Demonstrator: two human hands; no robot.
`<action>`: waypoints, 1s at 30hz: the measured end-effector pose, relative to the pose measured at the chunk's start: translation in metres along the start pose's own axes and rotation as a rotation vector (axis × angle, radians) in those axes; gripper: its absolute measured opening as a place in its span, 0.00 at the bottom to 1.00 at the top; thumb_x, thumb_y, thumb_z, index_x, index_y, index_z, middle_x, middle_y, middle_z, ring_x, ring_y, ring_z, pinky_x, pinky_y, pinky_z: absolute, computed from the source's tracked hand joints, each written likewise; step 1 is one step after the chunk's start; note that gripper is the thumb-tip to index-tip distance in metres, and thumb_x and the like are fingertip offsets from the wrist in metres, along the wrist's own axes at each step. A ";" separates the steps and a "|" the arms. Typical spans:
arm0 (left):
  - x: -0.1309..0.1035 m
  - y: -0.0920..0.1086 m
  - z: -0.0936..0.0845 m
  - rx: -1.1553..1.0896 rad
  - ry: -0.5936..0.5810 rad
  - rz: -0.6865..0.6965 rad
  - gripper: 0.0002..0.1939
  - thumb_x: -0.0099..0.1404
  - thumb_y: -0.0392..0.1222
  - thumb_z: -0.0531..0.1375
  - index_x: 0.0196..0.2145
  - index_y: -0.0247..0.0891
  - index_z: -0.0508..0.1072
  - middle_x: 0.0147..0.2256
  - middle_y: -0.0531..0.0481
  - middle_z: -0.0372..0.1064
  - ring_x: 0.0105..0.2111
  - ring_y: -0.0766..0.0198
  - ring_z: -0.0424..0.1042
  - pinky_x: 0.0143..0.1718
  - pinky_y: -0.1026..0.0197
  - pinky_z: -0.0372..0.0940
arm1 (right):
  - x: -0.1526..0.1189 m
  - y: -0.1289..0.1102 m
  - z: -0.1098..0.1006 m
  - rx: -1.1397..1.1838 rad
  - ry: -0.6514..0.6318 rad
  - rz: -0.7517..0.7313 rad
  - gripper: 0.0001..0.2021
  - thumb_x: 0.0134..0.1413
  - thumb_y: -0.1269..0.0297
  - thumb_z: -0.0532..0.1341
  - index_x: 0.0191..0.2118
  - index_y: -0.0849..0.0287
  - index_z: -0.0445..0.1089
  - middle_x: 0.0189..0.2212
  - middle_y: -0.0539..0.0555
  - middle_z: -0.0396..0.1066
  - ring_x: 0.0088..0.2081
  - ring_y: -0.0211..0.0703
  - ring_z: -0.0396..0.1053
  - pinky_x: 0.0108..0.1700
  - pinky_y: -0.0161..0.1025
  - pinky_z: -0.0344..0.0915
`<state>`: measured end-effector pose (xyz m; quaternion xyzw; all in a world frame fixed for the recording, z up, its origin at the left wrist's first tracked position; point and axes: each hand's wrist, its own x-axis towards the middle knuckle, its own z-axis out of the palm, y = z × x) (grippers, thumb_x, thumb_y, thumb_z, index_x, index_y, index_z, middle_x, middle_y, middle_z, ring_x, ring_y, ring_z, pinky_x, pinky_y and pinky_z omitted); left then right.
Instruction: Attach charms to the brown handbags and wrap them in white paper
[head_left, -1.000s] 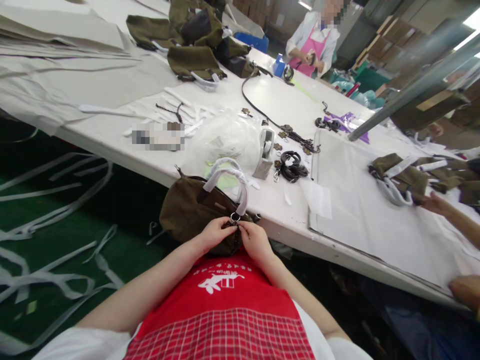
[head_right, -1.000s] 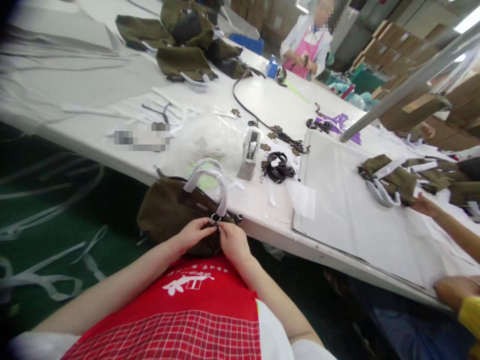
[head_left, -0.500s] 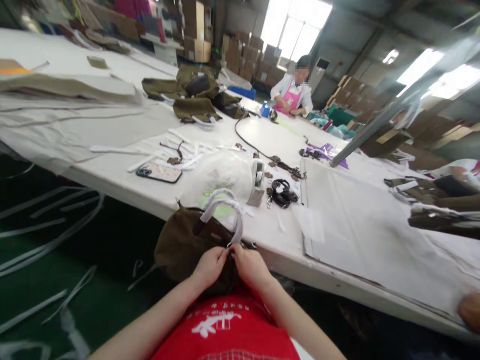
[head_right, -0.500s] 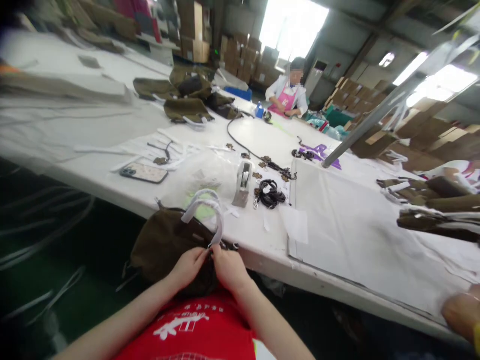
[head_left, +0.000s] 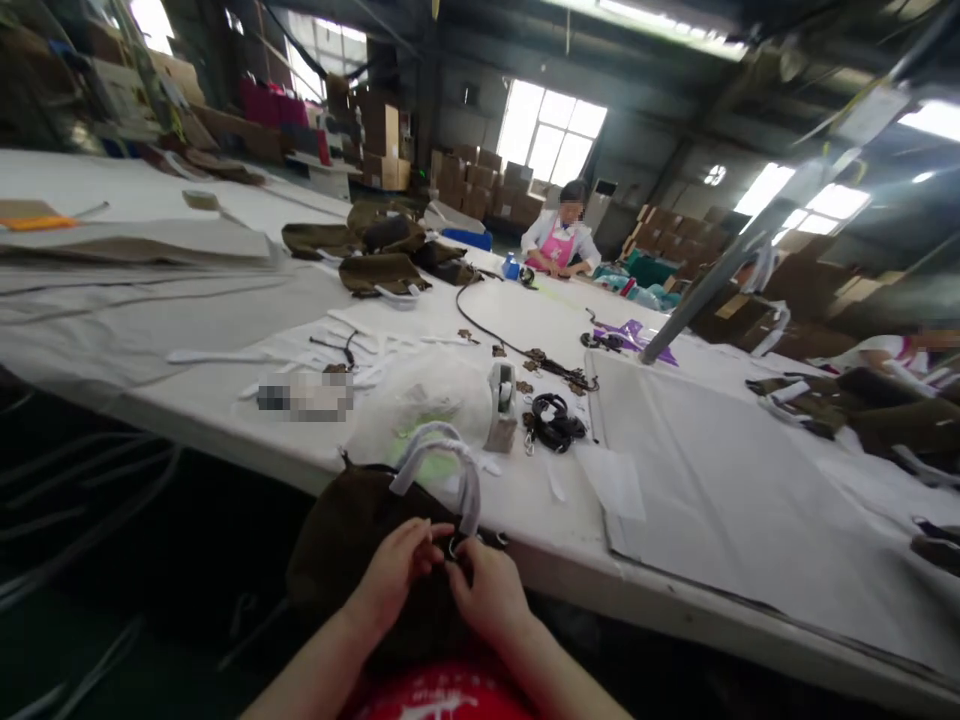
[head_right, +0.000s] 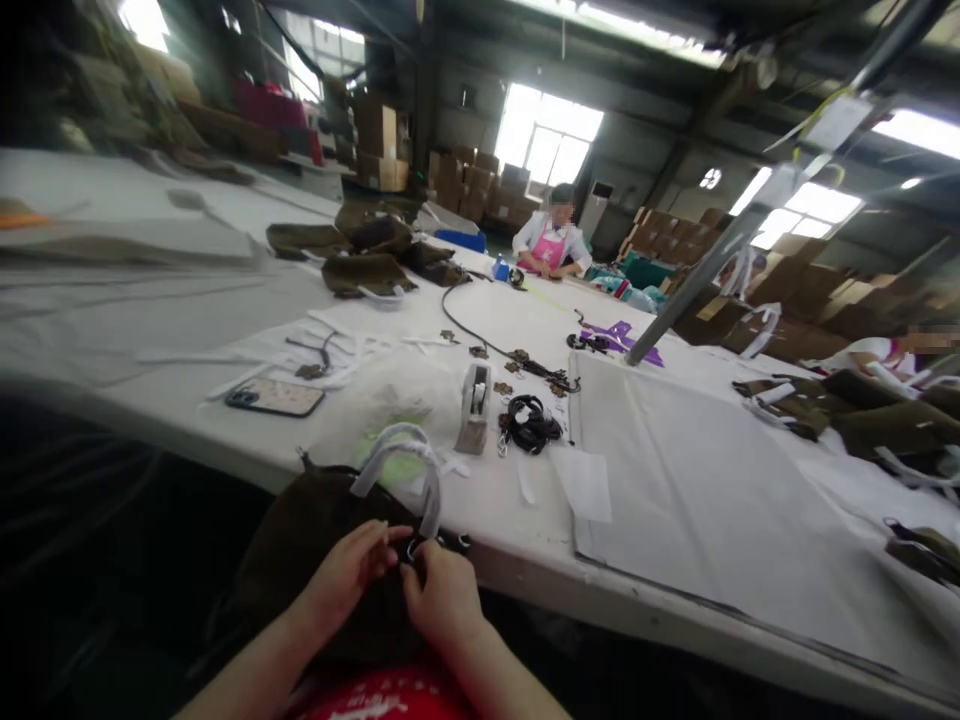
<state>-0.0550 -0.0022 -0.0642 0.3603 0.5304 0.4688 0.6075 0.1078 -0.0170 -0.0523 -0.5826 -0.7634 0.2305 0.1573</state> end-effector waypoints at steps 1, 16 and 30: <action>-0.001 0.002 0.001 -0.054 -0.016 -0.028 0.21 0.59 0.61 0.59 0.25 0.38 0.68 0.26 0.48 0.73 0.24 0.64 0.71 0.26 0.62 0.64 | -0.001 0.001 0.000 0.011 -0.005 0.001 0.08 0.58 0.64 0.58 0.41 0.56 0.71 0.34 0.53 0.77 0.37 0.46 0.75 0.38 0.36 0.64; -0.003 -0.022 0.001 0.085 -0.099 -0.165 0.10 0.54 0.45 0.67 0.30 0.36 0.73 0.22 0.54 0.72 0.19 0.69 0.67 0.22 0.66 0.60 | -0.002 0.013 0.000 0.098 -0.067 -0.016 0.09 0.61 0.64 0.56 0.44 0.57 0.71 0.35 0.53 0.78 0.36 0.44 0.75 0.38 0.35 0.64; 0.000 -0.029 0.010 -0.017 -0.221 -0.189 0.18 0.51 0.52 0.68 0.33 0.35 0.78 0.25 0.51 0.71 0.23 0.70 0.65 0.25 0.66 0.60 | 0.000 0.014 0.001 0.219 0.055 0.149 0.12 0.60 0.56 0.58 0.38 0.54 0.77 0.28 0.50 0.78 0.29 0.41 0.73 0.35 0.34 0.65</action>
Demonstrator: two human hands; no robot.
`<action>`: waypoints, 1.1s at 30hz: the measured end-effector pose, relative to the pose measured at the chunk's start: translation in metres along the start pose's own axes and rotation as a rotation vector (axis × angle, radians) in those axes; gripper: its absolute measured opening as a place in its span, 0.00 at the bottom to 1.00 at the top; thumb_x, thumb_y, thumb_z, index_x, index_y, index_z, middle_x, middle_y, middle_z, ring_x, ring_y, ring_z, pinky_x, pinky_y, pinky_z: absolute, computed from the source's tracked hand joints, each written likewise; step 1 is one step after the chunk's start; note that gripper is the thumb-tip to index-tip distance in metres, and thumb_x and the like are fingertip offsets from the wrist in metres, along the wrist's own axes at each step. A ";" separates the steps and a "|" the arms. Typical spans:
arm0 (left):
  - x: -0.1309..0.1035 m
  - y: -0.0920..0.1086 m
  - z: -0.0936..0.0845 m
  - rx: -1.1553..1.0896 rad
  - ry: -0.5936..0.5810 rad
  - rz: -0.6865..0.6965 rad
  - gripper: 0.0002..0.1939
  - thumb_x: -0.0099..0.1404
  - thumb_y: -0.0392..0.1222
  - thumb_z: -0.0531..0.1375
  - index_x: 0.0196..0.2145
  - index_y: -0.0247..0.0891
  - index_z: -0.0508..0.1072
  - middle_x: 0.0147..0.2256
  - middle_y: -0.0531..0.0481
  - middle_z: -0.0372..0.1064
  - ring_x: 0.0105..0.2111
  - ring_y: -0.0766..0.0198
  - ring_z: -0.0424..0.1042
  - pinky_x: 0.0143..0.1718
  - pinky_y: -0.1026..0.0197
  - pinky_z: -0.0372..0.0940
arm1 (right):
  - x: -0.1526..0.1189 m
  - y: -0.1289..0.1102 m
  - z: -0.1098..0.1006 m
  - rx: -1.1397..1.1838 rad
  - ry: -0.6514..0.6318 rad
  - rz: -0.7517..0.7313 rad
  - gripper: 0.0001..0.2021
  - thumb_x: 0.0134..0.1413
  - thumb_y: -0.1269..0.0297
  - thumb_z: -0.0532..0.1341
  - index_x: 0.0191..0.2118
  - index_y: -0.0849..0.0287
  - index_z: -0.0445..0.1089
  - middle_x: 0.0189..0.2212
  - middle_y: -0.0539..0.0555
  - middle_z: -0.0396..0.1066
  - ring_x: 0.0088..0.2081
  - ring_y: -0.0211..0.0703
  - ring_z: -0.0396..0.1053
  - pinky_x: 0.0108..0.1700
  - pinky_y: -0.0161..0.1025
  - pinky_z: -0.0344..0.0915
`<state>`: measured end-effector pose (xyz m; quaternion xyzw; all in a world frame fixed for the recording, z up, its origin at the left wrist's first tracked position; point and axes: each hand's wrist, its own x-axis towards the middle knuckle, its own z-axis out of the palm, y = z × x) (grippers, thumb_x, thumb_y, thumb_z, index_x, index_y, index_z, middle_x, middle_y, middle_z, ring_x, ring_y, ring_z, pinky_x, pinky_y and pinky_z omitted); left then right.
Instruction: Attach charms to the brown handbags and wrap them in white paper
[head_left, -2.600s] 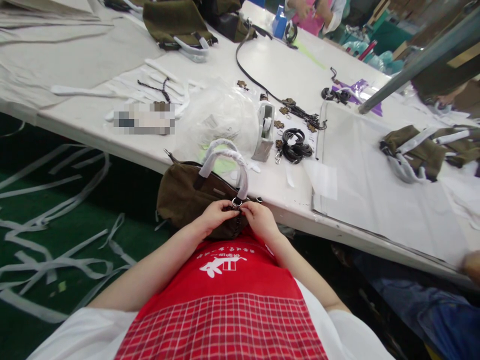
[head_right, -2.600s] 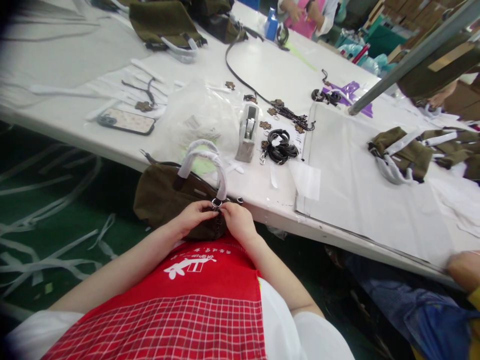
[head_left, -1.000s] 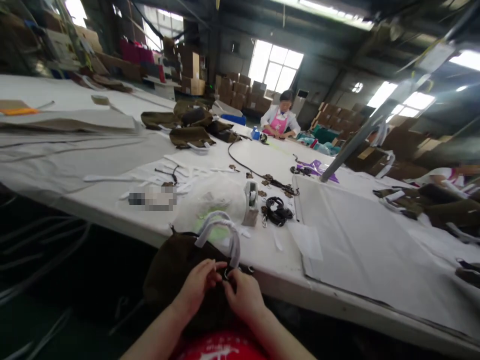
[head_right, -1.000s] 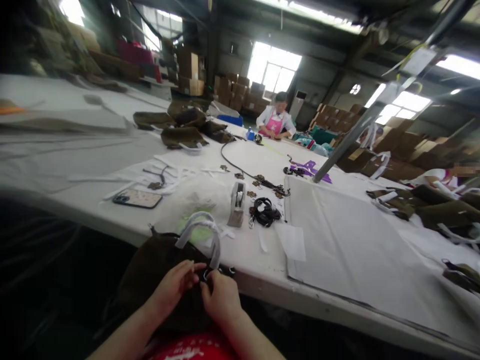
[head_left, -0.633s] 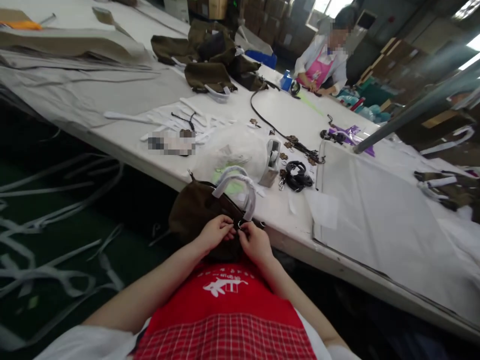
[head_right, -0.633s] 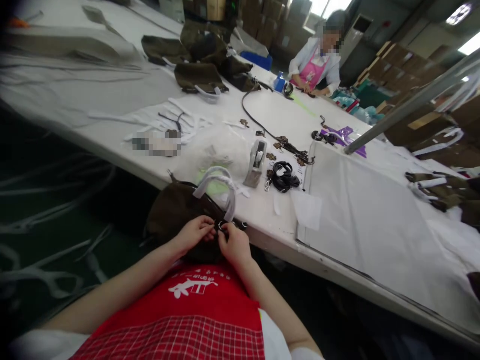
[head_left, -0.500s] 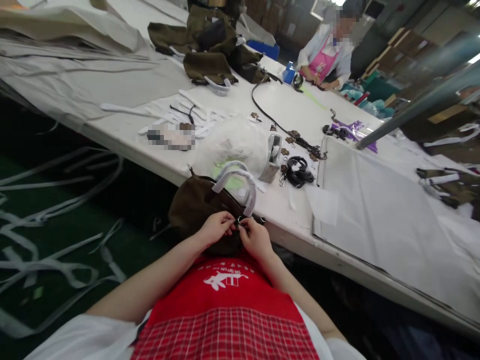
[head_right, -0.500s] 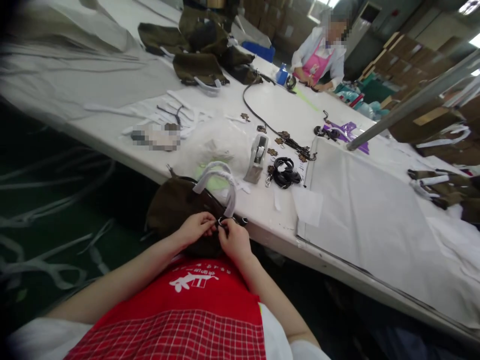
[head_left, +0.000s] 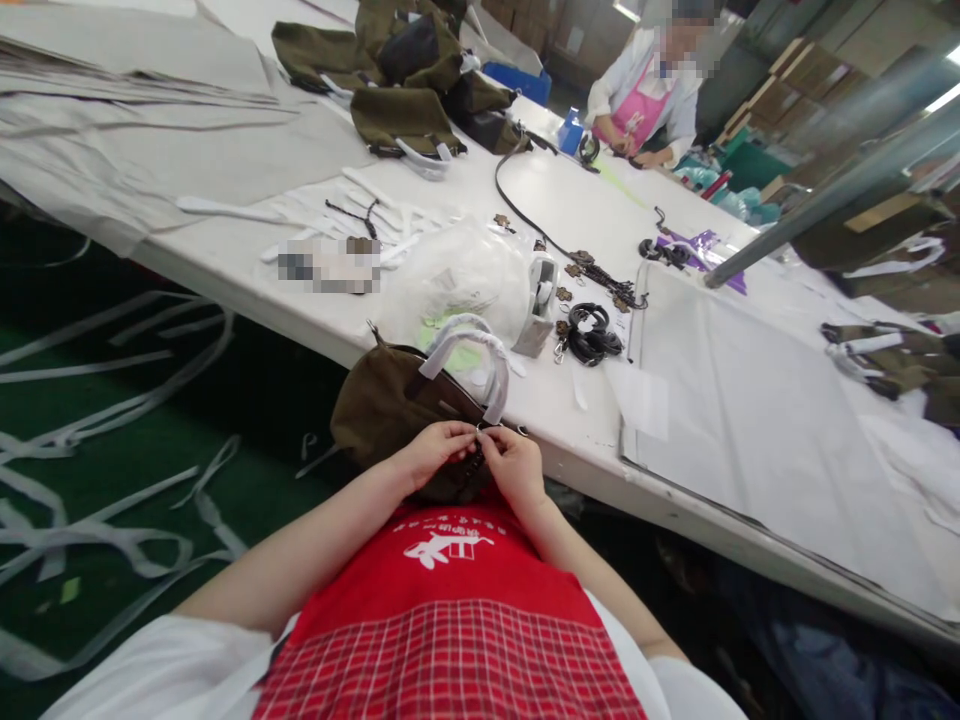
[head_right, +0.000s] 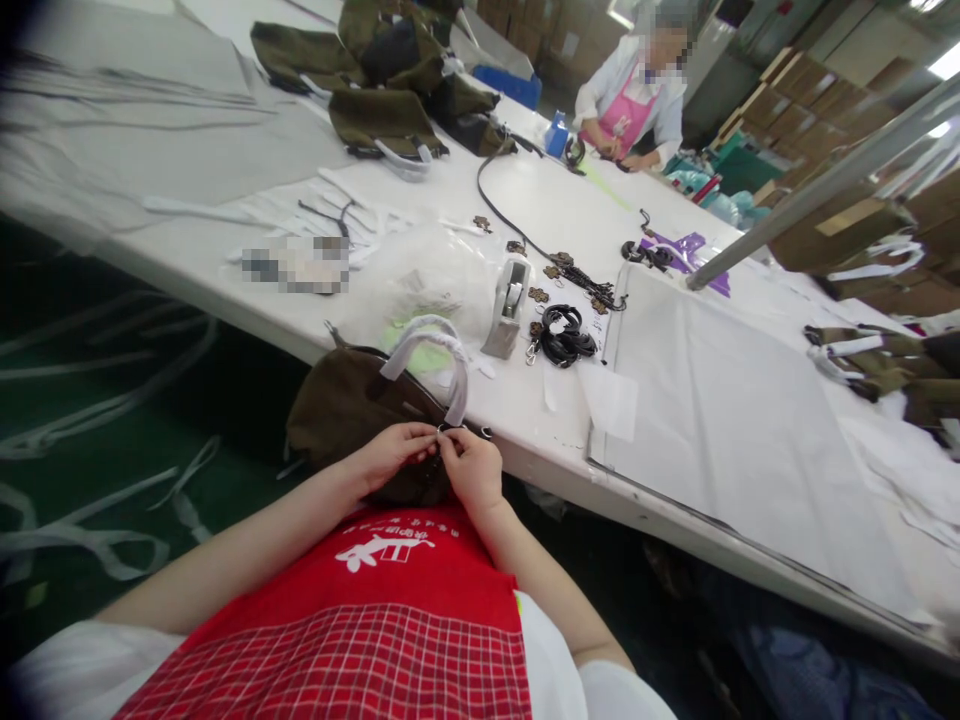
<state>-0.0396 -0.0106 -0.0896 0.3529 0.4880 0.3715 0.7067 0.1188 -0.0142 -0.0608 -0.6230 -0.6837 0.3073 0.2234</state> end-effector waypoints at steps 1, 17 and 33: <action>0.000 0.001 0.001 0.020 0.005 0.011 0.17 0.52 0.52 0.68 0.33 0.35 0.78 0.25 0.52 0.71 0.23 0.69 0.65 0.25 0.66 0.60 | 0.001 0.001 0.001 0.032 0.013 0.011 0.13 0.60 0.55 0.57 0.37 0.54 0.78 0.26 0.49 0.77 0.27 0.40 0.72 0.33 0.33 0.65; -0.011 0.024 0.007 0.519 0.145 0.430 0.04 0.58 0.42 0.64 0.28 0.41 0.77 0.38 0.47 0.73 0.42 0.57 0.72 0.47 0.56 0.66 | 0.003 0.010 -0.004 0.441 -0.046 -0.023 0.13 0.58 0.55 0.57 0.34 0.58 0.72 0.17 0.45 0.65 0.20 0.36 0.63 0.25 0.32 0.61; -0.025 0.053 0.015 0.426 -0.038 0.222 0.13 0.59 0.50 0.63 0.33 0.36 0.77 0.26 0.51 0.74 0.26 0.65 0.71 0.29 0.63 0.66 | -0.015 0.018 -0.034 0.428 -0.149 -0.122 0.09 0.60 0.60 0.60 0.41 0.53 0.77 0.36 0.52 0.79 0.37 0.44 0.76 0.42 0.40 0.71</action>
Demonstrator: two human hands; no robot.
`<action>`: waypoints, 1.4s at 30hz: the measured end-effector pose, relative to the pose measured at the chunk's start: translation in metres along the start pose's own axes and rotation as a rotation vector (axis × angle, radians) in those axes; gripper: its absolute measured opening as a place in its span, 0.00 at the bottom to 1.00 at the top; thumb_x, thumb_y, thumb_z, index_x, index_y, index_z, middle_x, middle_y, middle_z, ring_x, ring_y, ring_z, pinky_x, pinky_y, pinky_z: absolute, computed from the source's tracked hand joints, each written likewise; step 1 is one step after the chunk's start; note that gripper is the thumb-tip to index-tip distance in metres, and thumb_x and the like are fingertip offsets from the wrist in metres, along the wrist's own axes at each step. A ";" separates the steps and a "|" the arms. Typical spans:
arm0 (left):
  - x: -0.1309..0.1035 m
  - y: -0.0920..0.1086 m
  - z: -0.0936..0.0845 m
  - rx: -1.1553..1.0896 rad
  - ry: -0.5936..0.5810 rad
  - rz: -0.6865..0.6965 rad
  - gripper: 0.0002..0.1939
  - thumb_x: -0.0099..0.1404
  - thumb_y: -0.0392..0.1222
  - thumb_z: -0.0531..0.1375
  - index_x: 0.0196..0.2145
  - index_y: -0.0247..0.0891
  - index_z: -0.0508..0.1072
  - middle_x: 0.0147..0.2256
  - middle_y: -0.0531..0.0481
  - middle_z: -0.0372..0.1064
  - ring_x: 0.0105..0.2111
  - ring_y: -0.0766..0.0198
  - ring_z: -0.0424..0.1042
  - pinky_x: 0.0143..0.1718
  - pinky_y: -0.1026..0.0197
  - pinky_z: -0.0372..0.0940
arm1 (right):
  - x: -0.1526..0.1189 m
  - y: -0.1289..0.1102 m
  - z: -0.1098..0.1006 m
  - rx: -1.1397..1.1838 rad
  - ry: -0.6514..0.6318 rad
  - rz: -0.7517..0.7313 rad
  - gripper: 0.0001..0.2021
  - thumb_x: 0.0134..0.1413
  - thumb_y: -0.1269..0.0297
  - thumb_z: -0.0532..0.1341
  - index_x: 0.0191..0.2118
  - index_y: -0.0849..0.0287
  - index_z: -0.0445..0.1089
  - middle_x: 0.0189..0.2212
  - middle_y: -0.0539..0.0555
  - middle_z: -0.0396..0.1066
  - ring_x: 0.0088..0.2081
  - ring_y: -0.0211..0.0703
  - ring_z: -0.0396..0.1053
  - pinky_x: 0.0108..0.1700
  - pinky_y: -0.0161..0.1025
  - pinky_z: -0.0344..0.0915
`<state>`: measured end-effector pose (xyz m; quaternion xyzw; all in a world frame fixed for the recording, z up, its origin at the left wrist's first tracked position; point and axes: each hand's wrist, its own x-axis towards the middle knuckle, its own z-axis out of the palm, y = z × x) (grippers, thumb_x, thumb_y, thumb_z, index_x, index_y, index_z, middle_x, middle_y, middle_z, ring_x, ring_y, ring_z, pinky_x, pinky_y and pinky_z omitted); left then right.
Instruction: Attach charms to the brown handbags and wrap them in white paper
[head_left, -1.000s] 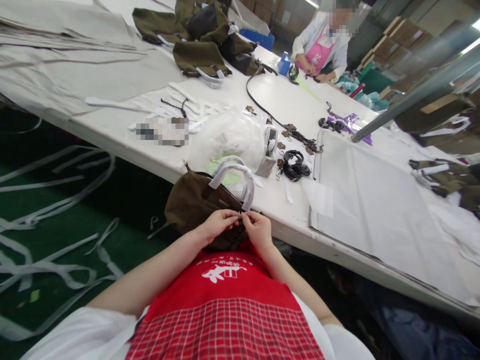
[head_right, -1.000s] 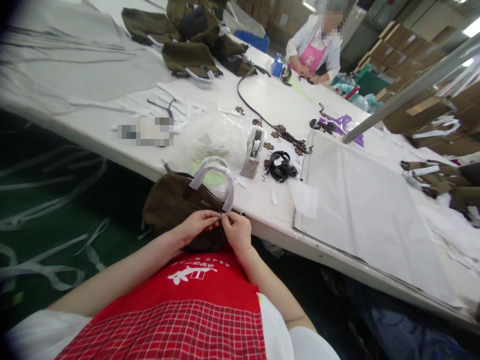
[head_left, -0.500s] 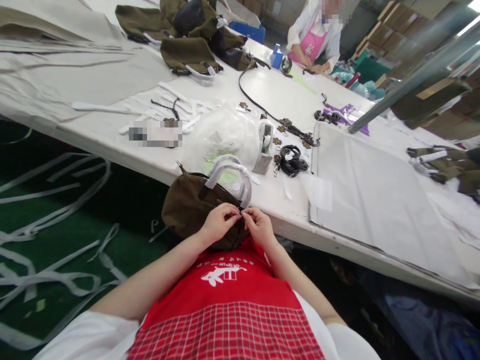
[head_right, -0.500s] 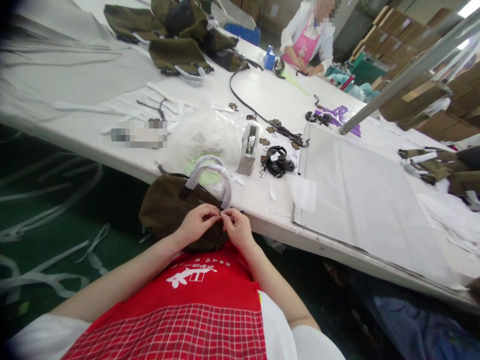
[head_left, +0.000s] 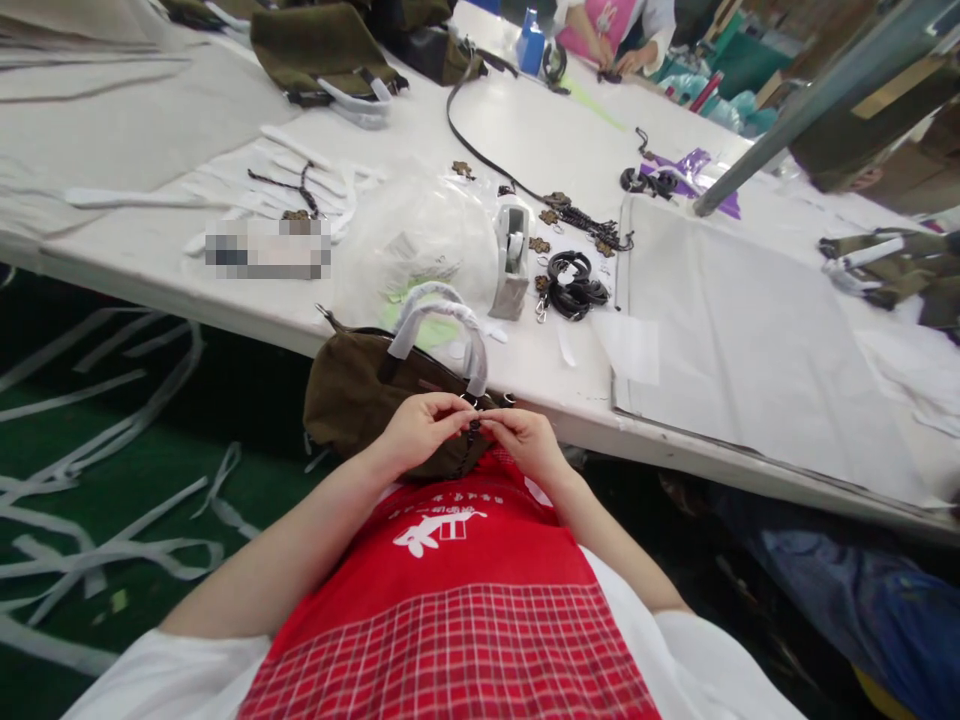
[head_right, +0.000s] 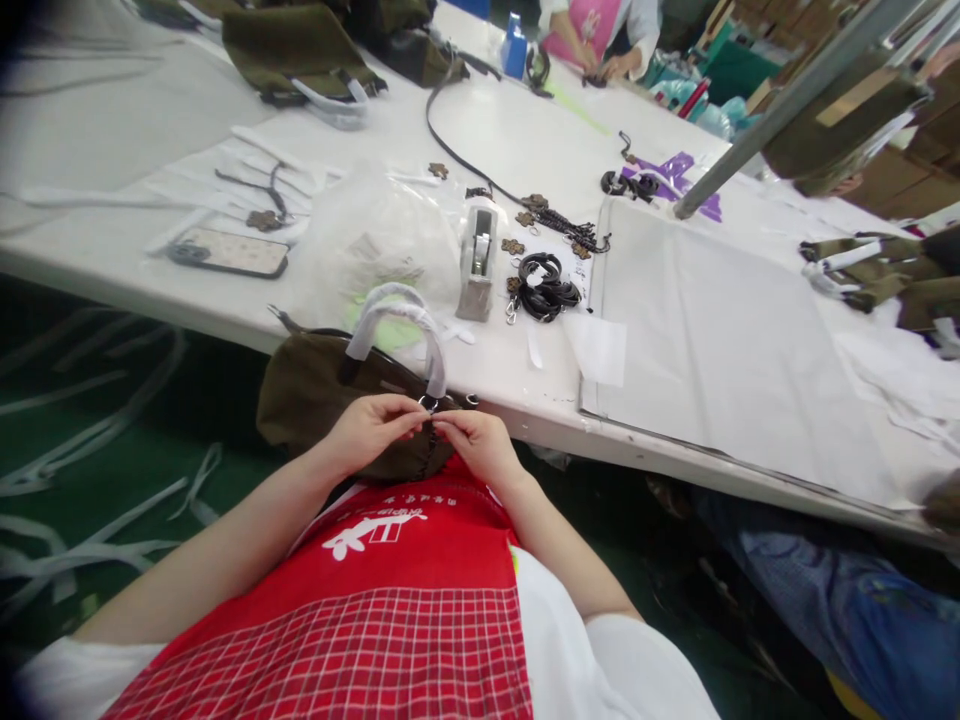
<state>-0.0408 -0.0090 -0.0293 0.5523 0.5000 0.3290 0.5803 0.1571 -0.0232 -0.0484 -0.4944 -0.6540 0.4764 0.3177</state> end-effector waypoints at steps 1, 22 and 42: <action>0.000 0.001 0.000 0.102 -0.017 0.059 0.12 0.60 0.48 0.62 0.32 0.36 0.78 0.27 0.51 0.74 0.27 0.65 0.71 0.30 0.63 0.66 | 0.000 0.000 -0.002 -0.064 0.001 -0.040 0.08 0.59 0.62 0.61 0.41 0.52 0.78 0.36 0.51 0.79 0.37 0.44 0.76 0.43 0.40 0.71; -0.002 0.009 0.001 0.586 -0.130 0.358 0.09 0.65 0.35 0.57 0.29 0.36 0.76 0.29 0.50 0.71 0.32 0.63 0.69 0.36 0.63 0.62 | 0.005 -0.016 -0.011 -0.557 -0.308 -0.160 0.12 0.66 0.64 0.55 0.41 0.56 0.77 0.35 0.53 0.78 0.37 0.41 0.72 0.39 0.33 0.61; -0.008 -0.010 0.006 0.670 -0.111 0.352 0.11 0.66 0.35 0.55 0.30 0.37 0.76 0.30 0.49 0.72 0.33 0.62 0.71 0.37 0.61 0.64 | 0.007 -0.004 0.004 -0.536 -0.329 -0.036 0.14 0.64 0.62 0.57 0.29 0.58 0.76 0.26 0.49 0.75 0.28 0.37 0.68 0.32 0.33 0.56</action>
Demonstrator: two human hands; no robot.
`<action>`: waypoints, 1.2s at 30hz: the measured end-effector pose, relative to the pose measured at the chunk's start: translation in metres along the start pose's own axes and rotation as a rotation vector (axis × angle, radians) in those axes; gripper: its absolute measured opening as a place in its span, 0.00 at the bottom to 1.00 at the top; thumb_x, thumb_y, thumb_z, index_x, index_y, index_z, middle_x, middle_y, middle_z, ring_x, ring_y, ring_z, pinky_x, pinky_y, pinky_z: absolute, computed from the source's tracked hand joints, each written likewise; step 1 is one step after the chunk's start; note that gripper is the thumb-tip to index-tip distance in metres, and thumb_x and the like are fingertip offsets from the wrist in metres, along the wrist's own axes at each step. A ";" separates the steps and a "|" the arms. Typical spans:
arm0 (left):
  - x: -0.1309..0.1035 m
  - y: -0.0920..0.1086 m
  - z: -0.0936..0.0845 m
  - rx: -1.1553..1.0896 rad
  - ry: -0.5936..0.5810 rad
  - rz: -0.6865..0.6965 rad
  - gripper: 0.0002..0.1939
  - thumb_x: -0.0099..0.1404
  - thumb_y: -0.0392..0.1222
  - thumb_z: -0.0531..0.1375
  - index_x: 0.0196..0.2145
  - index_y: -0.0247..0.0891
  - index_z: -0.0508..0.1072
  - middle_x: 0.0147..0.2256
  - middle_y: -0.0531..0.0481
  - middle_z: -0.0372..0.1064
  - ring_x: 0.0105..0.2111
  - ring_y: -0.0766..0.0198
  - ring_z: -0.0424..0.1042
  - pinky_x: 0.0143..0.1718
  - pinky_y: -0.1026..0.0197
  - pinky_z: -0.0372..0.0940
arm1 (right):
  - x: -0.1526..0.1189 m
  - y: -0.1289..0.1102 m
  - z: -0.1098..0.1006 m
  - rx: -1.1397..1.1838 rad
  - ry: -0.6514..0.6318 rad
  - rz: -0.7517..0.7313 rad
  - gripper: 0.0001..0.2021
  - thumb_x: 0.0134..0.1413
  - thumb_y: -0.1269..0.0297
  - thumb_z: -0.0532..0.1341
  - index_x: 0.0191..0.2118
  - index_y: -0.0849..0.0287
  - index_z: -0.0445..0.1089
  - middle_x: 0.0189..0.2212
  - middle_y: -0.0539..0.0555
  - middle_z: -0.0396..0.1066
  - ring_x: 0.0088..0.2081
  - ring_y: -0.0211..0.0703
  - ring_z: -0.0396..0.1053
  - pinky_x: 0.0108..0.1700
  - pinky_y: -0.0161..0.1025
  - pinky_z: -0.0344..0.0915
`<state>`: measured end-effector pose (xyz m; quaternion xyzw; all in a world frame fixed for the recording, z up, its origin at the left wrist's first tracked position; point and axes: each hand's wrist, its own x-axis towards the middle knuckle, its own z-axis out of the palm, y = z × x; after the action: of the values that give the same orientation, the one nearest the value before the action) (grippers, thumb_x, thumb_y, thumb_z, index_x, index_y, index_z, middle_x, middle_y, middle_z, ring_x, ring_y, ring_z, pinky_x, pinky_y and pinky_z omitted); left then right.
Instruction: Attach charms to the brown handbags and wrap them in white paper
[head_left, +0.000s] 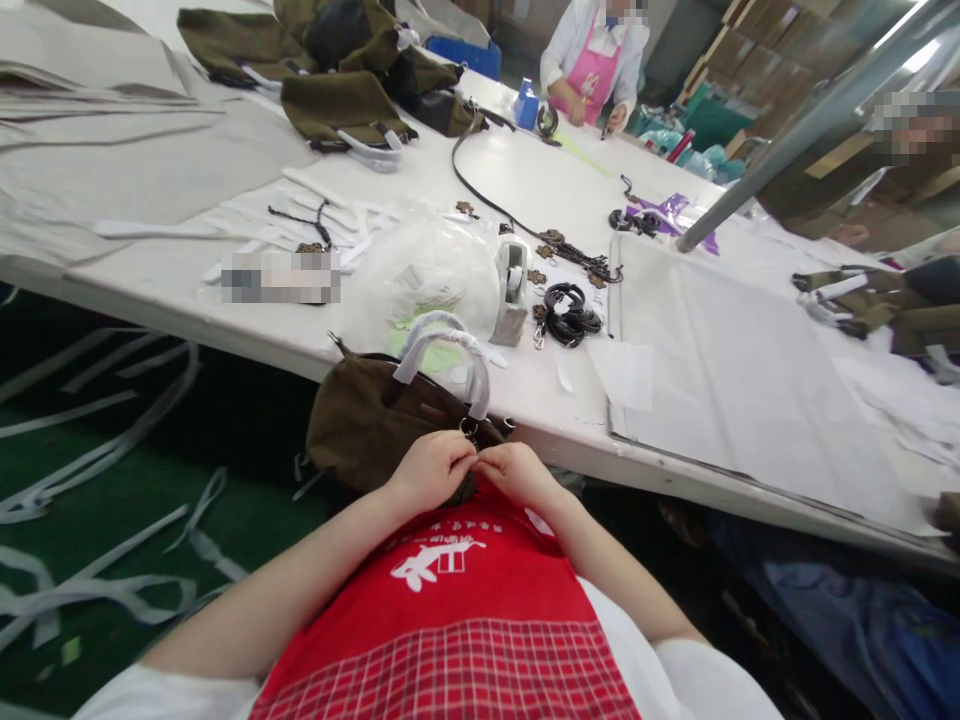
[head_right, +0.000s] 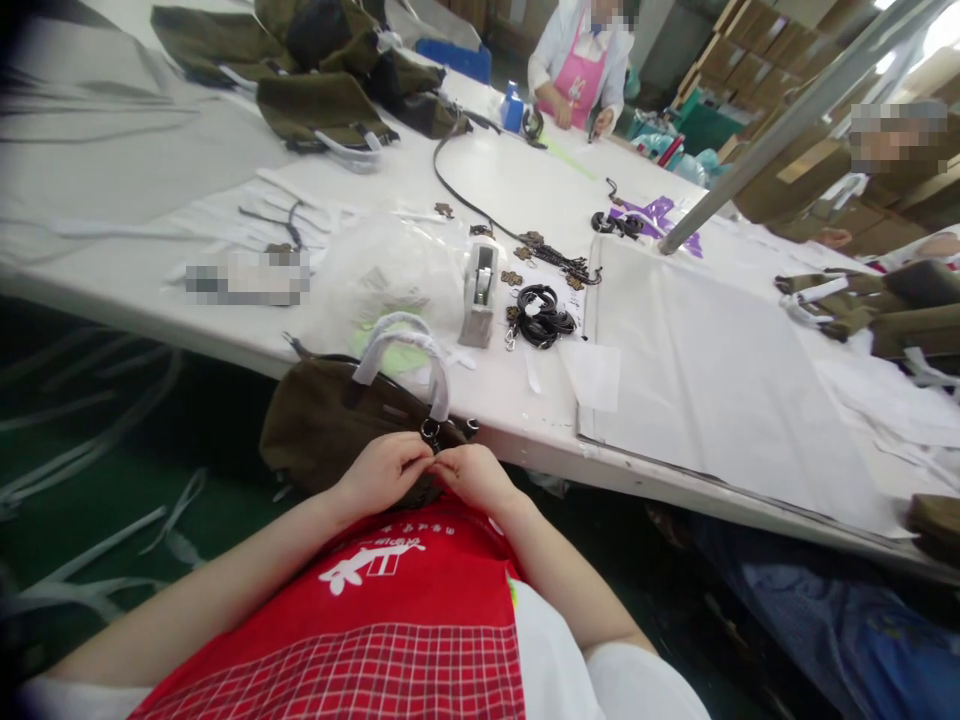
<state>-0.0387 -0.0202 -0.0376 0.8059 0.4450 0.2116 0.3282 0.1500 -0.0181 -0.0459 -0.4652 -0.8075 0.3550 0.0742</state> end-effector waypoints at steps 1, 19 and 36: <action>0.000 -0.002 -0.001 -0.047 0.022 -0.007 0.10 0.66 0.36 0.55 0.31 0.38 0.76 0.31 0.49 0.73 0.34 0.62 0.71 0.38 0.61 0.65 | 0.000 -0.001 0.000 0.046 0.028 0.000 0.14 0.64 0.62 0.57 0.30 0.57 0.76 0.27 0.49 0.76 0.29 0.37 0.70 0.33 0.32 0.57; 0.007 -0.046 0.036 -0.550 0.058 -0.430 0.10 0.56 0.37 0.60 0.37 0.36 0.77 0.36 0.45 0.79 0.37 0.55 0.77 0.42 0.55 0.70 | 0.014 -0.003 0.028 0.116 0.213 0.344 0.11 0.54 0.68 0.62 0.44 0.58 0.74 0.33 0.53 0.79 0.34 0.44 0.76 0.39 0.37 0.67; 0.002 -0.030 0.015 -0.847 -0.041 -0.579 0.28 0.46 0.64 0.67 0.36 0.37 0.79 0.35 0.46 0.79 0.39 0.49 0.76 0.45 0.54 0.69 | -0.015 0.052 -0.065 -0.039 0.995 0.394 0.13 0.58 0.61 0.58 0.47 0.61 0.71 0.40 0.59 0.75 0.41 0.47 0.72 0.44 0.42 0.68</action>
<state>-0.0455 -0.0115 -0.0695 0.4499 0.5185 0.2580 0.6799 0.2241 0.0191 -0.0280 -0.7215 -0.5785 0.0835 0.3712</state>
